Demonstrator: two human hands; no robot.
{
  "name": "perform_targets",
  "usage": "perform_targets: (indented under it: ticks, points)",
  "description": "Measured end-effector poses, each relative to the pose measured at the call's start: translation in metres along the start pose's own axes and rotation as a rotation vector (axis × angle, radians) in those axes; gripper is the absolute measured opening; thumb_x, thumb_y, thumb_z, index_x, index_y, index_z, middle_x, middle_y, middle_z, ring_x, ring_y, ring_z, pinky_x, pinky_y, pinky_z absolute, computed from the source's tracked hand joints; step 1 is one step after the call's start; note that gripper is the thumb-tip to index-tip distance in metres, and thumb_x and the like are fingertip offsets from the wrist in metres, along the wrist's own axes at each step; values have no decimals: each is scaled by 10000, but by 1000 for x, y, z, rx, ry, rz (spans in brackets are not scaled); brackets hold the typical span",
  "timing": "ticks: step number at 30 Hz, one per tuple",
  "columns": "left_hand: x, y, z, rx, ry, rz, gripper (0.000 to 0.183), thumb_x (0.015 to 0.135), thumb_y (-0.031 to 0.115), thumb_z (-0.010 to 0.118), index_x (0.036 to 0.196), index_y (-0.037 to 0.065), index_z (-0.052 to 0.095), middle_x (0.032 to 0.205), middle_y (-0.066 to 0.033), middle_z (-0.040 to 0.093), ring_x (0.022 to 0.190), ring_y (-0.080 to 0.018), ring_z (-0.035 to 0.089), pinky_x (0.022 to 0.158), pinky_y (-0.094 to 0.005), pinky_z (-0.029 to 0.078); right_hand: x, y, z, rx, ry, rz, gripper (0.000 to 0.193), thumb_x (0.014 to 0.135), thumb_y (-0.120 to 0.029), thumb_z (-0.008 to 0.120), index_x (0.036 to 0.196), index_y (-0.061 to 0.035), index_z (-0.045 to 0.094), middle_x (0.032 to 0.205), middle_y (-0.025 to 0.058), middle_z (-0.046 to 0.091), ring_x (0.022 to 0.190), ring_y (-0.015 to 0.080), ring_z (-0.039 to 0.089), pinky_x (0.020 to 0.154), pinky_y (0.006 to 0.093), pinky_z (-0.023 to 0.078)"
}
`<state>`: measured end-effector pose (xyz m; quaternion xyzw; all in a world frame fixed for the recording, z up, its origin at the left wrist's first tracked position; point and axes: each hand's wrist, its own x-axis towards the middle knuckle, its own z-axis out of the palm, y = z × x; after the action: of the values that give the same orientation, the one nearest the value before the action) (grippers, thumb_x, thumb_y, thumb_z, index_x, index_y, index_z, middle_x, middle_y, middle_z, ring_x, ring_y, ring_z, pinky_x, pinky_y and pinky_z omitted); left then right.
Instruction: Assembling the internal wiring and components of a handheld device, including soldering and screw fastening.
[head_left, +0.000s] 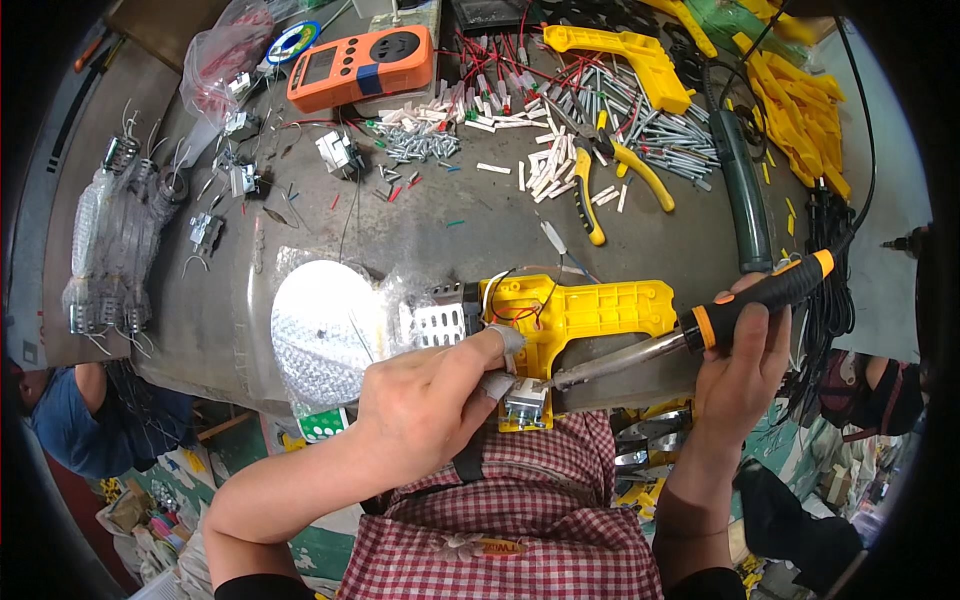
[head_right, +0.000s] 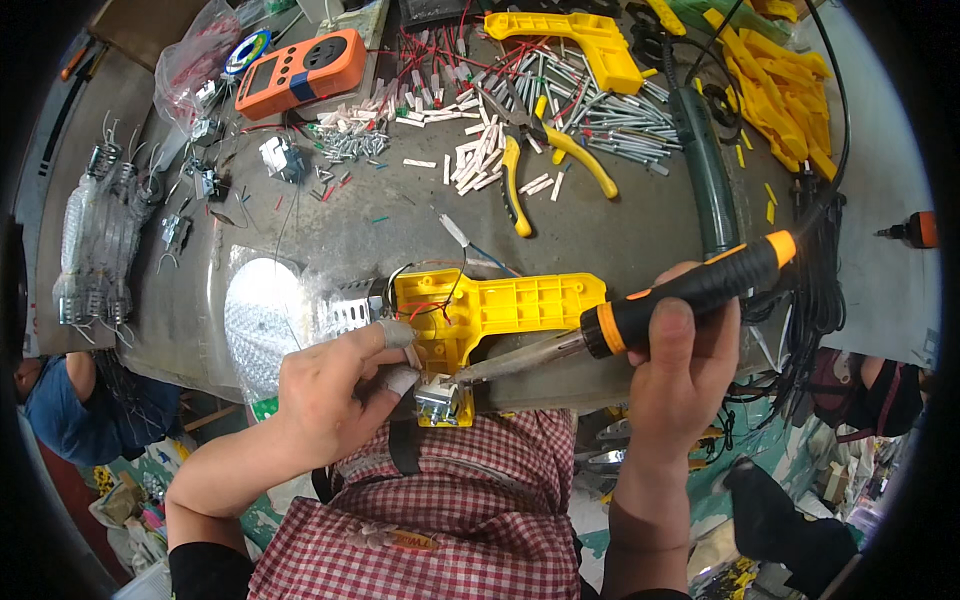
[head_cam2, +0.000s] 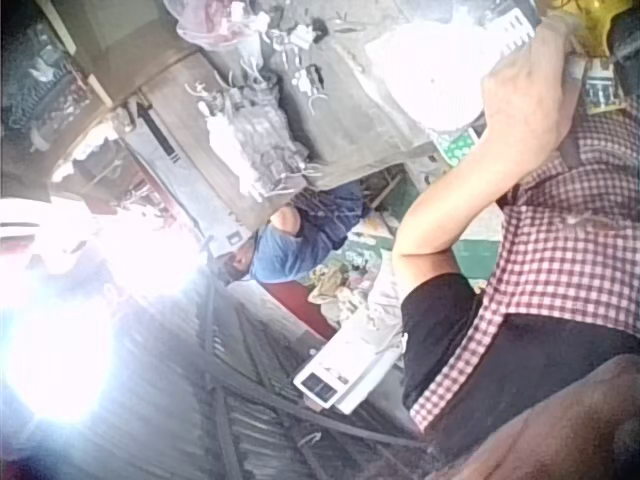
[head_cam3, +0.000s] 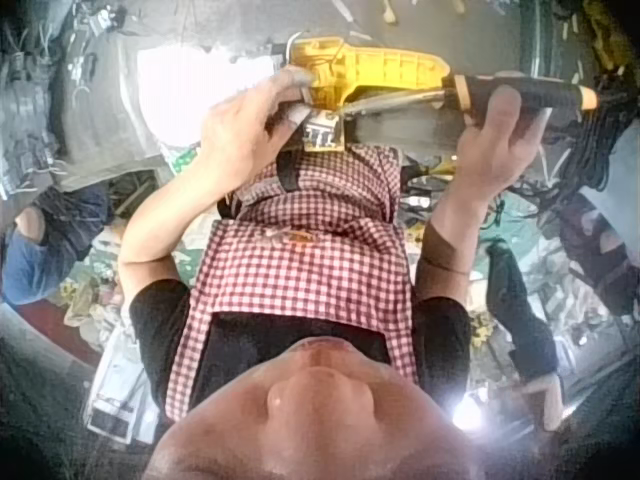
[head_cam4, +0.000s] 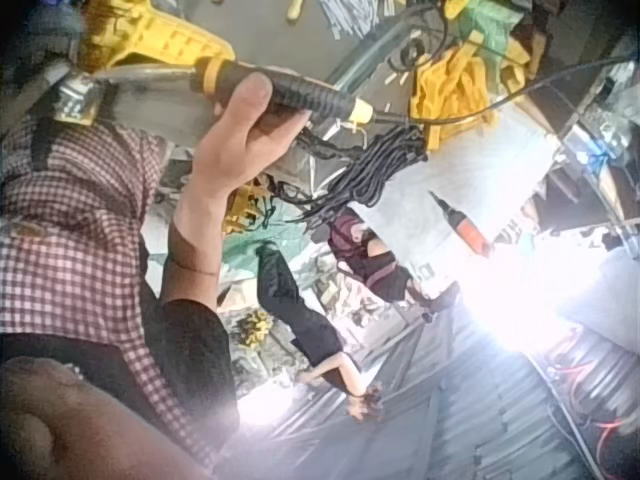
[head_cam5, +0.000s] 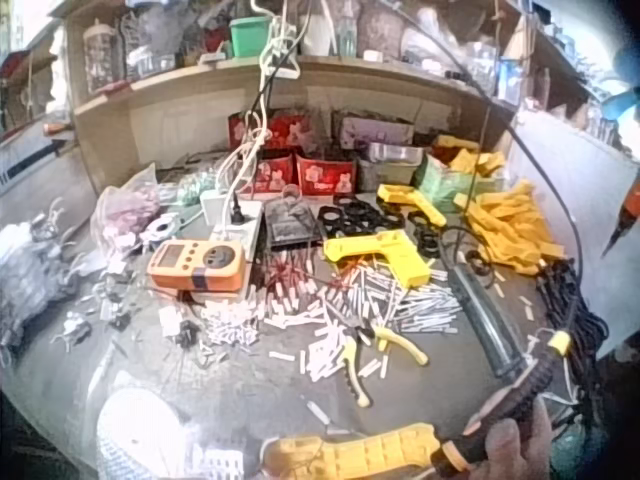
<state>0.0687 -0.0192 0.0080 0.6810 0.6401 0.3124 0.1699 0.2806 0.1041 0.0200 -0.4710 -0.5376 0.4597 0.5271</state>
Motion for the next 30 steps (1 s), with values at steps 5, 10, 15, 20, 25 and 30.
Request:
perform_targets:
  ticks: [5, 10, 15, 20, 25, 30]
  points:
    - [-1, -3, 2, -27, 37, 40, 419, 694, 39, 711, 1079, 41, 545, 740, -72, 624, 613, -236, 632, 523, -344, 491, 0, -1, 1, -7, -5, -10, 326, 909, -305, 617, 1054, -28, 527, 855, 14, 533, 631, 38, 480, 475, 159, 361]
    - [-1, -2, -1, 14, -17, 51, 391, 695, 32, 690, 1058, 51, 546, 760, -73, 631, 640, -243, 639, 544, -348, 502, -1, -2, 0, -29, 4, -15, 321, 909, -299, 616, 1052, -26, 526, 855, 14, 531, 631, 40, 481, 475, 162, 360]
    - [-1, 0, -3, 14, -19, 64, 338, 693, 25, 726, 1000, 64, 589, 885, -96, 674, 685, -267, 658, 572, -344, 522, -1, -4, 2, 10, -22, -22, 329, 908, -299, 621, 1049, -18, 521, 848, 14, 524, 628, 47, 478, 479, 171, 358]
    - [-4, 5, -21, 134, 6, 212, 371, 670, 65, 691, 1033, 64, 616, 972, -85, 653, 696, -213, 644, 574, -301, 519, 0, -1, -3, 27, -54, -24, 319, 914, -277, 612, 1067, -15, 515, 869, 27, 542, 632, 49, 479, 485, 172, 362]
    - [-32, -17, -53, 372, -56, 155, 379, 629, 153, 714, 992, 76, 636, 973, -58, 638, 673, -163, 621, 551, -266, 504, -1, -3, -2, 21, -37, -23, 305, 920, -249, 606, 1091, -15, 514, 888, 39, 557, 639, 47, 485, 495, 174, 372]
    - [-34, -30, -46, 267, -69, 265, 342, 611, 36, 686, 949, 53, 642, 880, -67, 621, 673, -184, 613, 545, -286, 499, 0, -3, -2, 12, -38, -8, 257, 932, -201, 583, 1095, -13, 519, 885, 35, 556, 639, 43, 482, 505, 174, 376]
